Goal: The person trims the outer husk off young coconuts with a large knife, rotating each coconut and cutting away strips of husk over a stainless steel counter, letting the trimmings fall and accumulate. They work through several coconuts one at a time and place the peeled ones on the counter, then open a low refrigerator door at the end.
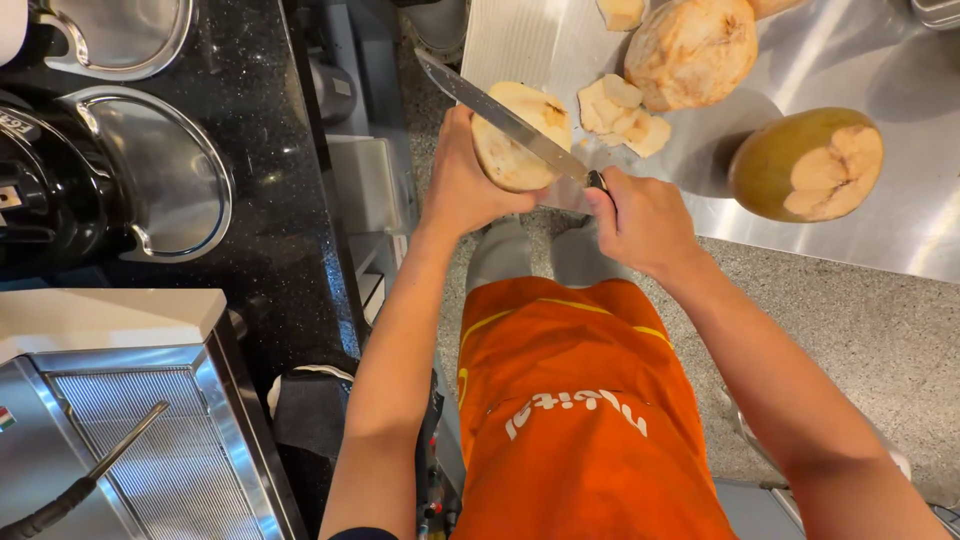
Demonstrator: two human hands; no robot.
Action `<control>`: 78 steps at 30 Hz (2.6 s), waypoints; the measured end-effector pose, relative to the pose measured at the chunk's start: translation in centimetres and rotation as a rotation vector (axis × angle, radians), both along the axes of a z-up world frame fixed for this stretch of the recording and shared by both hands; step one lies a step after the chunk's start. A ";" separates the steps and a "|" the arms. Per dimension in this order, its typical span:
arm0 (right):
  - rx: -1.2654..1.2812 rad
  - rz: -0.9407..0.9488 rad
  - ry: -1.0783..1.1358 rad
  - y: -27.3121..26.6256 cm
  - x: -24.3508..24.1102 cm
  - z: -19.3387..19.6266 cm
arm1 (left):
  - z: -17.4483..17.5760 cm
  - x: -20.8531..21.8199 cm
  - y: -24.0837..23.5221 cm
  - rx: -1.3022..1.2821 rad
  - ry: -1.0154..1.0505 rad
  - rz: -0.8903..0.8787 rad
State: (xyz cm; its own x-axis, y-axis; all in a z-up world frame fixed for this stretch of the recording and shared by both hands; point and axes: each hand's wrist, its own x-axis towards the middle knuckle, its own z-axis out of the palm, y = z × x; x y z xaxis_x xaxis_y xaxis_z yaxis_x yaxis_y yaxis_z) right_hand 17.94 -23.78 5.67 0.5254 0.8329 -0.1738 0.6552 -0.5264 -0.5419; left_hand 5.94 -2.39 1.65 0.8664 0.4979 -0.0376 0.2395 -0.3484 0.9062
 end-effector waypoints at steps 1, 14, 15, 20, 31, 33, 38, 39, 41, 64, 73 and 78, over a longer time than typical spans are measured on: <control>0.000 -0.002 0.000 0.4 0.1 0.1 | 0.0 0.1 -0.1 0.000 0.000 -0.002; -0.111 0.068 -0.165 2.8 3.0 -1.0 | 0.3 1.3 -0.6 0.009 0.037 0.033; -0.093 0.076 -0.168 3.0 3.1 -0.9 | 0.2 1.3 -0.6 -0.006 0.056 0.049; -0.089 0.059 -0.219 3.4 3.8 -2.1 | 1.4 1.0 -2.1 0.021 0.053 0.005; 0.030 -0.147 -0.175 -2.0 3.6 -1.0 | 0.4 0.0 -2.9 -0.148 -0.011 0.084; 0.071 -0.144 -0.051 -3.6 2.1 -1.2 | -0.4 -0.6 -2.8 -0.254 -0.036 0.066; 0.073 -0.058 0.022 -4.1 0.9 -1.0 | -1.3 -0.7 -1.4 -0.378 -0.004 -0.017; 0.058 -0.021 0.022 -4.1 0.8 -0.8 | -1.5 -0.6 -1.2 -0.421 0.023 -0.044; 0.038 0.006 0.011 -3.8 1.2 -0.9 | -1.6 -0.3 -0.9 -0.461 0.010 -0.063; -0.039 0.195 -0.263 3.1 4.4 -1.5 | -1.5 0.8 -1.7 -0.511 -0.106 -0.025; 0.029 0.147 -0.400 0.8 10.0 0.6 | -2.4 1.1 -4.4 -0.432 -0.079 -0.103; 0.197 -0.201 0.132 -2.7 8.7 -1.9 | -1.8 0.0 -4.5 -0.429 -0.110 -0.073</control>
State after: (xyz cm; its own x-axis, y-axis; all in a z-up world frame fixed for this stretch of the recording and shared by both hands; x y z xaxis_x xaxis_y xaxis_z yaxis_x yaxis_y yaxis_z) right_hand 26.69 -26.47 3.79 0.6668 0.7390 -0.0967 0.4658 -0.5145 -0.7199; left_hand 5.98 -6.93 -0.18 0.9091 0.3947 -0.1333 0.1227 0.0522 0.9911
